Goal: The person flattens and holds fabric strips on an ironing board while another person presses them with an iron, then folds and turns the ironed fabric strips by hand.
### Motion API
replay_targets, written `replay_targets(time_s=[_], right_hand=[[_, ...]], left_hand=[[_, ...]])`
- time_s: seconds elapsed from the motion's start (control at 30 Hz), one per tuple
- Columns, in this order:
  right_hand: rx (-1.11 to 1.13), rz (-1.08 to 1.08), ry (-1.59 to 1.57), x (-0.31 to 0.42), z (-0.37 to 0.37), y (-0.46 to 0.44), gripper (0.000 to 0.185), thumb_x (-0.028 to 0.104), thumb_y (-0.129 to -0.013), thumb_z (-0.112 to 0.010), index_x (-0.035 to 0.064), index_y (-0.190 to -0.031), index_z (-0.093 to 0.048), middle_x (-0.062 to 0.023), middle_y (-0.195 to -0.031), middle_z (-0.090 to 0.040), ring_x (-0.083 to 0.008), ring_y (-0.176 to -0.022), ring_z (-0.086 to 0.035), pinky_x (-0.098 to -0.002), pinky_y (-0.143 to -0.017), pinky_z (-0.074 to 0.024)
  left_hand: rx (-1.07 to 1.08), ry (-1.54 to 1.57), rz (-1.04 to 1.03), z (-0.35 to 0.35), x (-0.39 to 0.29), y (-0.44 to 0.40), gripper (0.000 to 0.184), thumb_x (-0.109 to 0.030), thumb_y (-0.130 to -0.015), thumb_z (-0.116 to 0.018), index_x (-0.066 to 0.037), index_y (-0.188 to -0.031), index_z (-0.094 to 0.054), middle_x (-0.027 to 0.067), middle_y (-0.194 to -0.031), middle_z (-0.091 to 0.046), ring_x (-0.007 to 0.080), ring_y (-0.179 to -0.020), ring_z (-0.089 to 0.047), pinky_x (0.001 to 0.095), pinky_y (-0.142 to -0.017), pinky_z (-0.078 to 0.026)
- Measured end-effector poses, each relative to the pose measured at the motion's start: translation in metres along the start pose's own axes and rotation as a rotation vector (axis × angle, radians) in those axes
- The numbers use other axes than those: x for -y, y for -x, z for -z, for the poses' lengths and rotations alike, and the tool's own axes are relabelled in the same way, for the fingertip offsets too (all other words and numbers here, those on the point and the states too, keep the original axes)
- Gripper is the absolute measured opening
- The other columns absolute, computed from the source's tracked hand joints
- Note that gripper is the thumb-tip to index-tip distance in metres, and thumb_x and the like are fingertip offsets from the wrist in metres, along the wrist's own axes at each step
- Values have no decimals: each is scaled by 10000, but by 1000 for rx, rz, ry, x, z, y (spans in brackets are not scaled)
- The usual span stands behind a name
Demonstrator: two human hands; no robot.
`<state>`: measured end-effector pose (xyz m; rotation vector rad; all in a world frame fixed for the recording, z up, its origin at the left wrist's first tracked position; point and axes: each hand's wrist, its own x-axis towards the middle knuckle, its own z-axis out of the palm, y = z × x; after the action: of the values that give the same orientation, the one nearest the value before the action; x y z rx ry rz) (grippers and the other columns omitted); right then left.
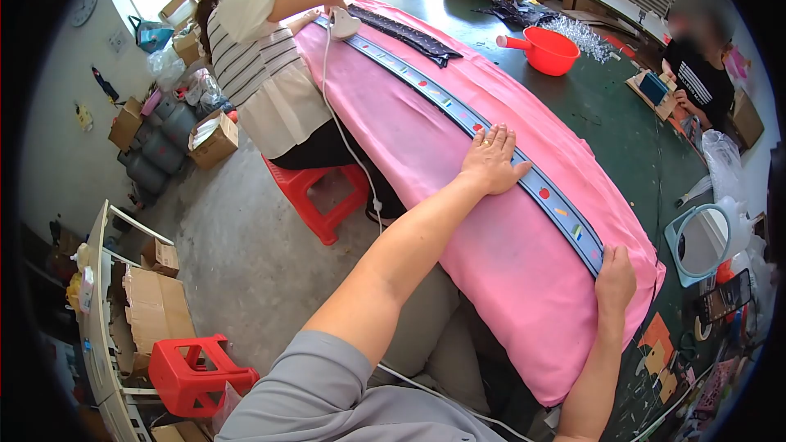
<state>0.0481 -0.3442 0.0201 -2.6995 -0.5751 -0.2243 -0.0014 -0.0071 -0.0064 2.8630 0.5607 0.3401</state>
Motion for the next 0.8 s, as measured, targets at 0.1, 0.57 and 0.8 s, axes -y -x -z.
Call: replay_targets(time_s=[0.1, 0.57, 0.8], right_hand=[[7, -5, -7, 1, 1, 1, 401, 362, -1078, -442, 31, -870, -530, -165, -761, -650, -351, -655, -602, -456, -648, -475], [4, -9, -13, -1, -1, 0, 401, 367, -1074, -447, 31, -873, -531, -175, -769, -655, -361, -665, -605, -464, -655, -475], [7, -6, -6, -1, 0, 0, 402, 369, -1073, -448, 30, -872, -529, -178, -775, -660, -368, -672, -611, -468, -655, -476]], left_hand=[[2, 7, 0, 0, 1, 1, 837, -603, -1024, -310, 36, -1564, -294, 229, -1644, -260, 340, -1559, -162, 475, -1256, -111], [1, 11, 2, 2, 0, 2, 830, -597, -1026, -312, 37, -1561, -302, 226, -1641, -271, 339, -1559, -165, 472, -1256, -115], [-10, 38, 6, 1, -1, 3, 812, -574, -1023, -320, 36, -1559, -313, 223, -1642, -271, 328, -1563, -156, 466, -1260, -83]])
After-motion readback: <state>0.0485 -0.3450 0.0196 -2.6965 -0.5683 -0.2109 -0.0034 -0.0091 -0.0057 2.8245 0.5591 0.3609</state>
